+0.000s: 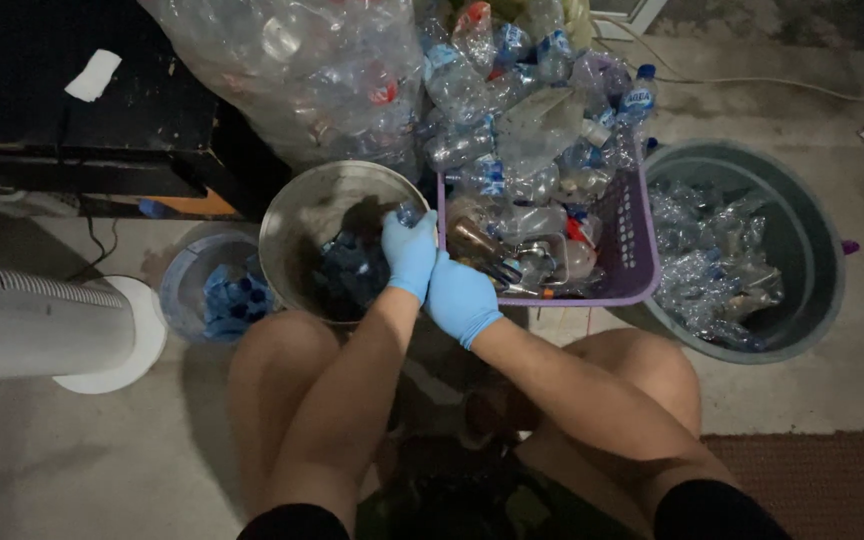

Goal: Sorting plastic bottles by removing caps and placing them into separate containers for recycling

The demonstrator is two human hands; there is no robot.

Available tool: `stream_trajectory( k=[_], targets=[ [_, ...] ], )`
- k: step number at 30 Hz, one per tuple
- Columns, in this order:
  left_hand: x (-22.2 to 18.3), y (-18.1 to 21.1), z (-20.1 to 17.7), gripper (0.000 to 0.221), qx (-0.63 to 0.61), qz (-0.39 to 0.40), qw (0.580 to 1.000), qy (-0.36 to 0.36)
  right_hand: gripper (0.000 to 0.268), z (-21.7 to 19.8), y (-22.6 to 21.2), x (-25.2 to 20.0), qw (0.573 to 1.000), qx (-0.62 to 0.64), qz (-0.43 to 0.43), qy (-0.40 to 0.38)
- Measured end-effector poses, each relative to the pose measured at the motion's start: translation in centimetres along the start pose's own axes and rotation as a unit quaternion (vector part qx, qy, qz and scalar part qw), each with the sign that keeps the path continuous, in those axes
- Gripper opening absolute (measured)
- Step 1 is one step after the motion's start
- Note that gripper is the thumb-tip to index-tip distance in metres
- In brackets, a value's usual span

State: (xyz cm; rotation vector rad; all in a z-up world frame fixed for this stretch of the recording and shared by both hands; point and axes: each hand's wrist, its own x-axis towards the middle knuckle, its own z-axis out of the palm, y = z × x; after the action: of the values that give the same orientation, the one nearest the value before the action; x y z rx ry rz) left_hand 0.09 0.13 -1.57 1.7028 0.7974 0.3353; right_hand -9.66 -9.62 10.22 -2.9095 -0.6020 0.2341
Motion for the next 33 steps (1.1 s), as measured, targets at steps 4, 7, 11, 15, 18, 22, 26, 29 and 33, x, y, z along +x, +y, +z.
stream_trajectory(
  k=[4,7,11,15,18,22,26,29,33],
  targets=[
    [-0.2,1.2,-0.6,0.044,0.036,0.031,0.999,-0.003,0.049,1.2,0.0,0.1,1.000,-0.008,-0.008,0.014],
    [-0.5,1.0,-0.4,0.042,0.042,0.055,0.998,0.002,0.051,2.6,0.4,0.5,1.000,-0.014,-0.008,0.021],
    [0.9,-1.2,0.9,0.041,0.031,0.056,0.998,0.012,0.054,3.6,0.5,0.9,0.999,-0.035,-0.013,0.013],
    [1.3,-1.2,1.0,0.040,0.020,0.048,0.998,0.046,0.064,3.7,1.3,1.7,1.000,0.014,-0.011,-0.021],
    [-0.1,1.2,-0.3,0.039,0.016,0.061,0.998,0.019,0.059,-0.1,-0.3,-0.3,0.999,0.020,-0.014,-0.038],
    [-2.5,6.9,-2.2,0.039,-0.038,0.027,0.999,-0.028,0.048,-2.9,1.3,0.6,0.976,0.209,0.041,-0.038],
    [-5.3,11.6,-4.7,0.050,-0.242,-0.013,0.956,-0.164,0.050,-5.3,3.8,0.3,0.948,0.310,0.068,-0.009],
    [-4.3,9.6,-4.1,0.073,-0.254,0.003,0.942,-0.220,0.061,-8.9,4.7,-0.4,0.916,0.388,0.101,0.011],
    [-4.6,7.9,-4.7,0.058,-0.068,0.166,0.950,-0.255,0.082,-14.5,6.8,-1.4,0.889,0.426,0.164,0.024]
  ],
)
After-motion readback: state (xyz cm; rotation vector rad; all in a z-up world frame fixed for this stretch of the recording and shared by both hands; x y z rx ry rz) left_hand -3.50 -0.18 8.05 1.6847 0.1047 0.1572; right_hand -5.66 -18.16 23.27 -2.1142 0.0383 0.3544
